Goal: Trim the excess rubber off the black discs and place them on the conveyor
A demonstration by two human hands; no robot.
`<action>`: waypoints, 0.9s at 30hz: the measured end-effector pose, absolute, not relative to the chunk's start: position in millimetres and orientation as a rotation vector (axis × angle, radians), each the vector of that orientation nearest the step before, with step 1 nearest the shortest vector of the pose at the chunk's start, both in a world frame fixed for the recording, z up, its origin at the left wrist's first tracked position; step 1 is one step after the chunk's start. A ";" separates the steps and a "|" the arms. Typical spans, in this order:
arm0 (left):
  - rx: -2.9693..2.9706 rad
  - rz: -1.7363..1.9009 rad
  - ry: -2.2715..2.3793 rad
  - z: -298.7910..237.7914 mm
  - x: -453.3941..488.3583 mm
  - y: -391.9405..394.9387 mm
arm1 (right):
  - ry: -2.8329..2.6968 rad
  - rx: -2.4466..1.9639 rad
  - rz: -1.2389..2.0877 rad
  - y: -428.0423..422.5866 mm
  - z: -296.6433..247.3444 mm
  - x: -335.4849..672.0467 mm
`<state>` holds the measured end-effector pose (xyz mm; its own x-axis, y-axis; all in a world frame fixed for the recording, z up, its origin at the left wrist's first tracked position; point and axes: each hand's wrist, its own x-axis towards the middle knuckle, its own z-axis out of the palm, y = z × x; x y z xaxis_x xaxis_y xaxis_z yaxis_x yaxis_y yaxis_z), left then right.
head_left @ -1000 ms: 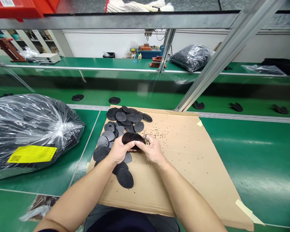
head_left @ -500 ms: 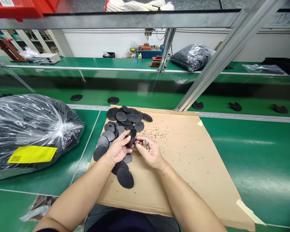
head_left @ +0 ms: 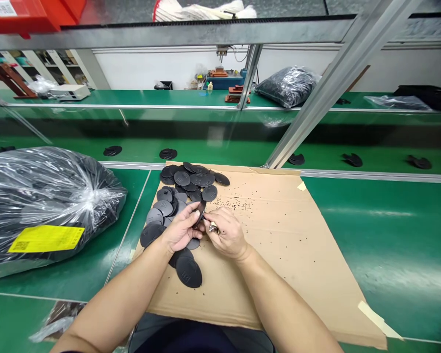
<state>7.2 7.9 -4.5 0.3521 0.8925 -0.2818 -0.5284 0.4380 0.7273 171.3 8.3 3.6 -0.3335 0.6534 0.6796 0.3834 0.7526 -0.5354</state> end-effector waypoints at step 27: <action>2.256 1.258 1.420 48.3 96.2 176.1 | -1.087 -1.234 0.605 38.9 -22.1 187.7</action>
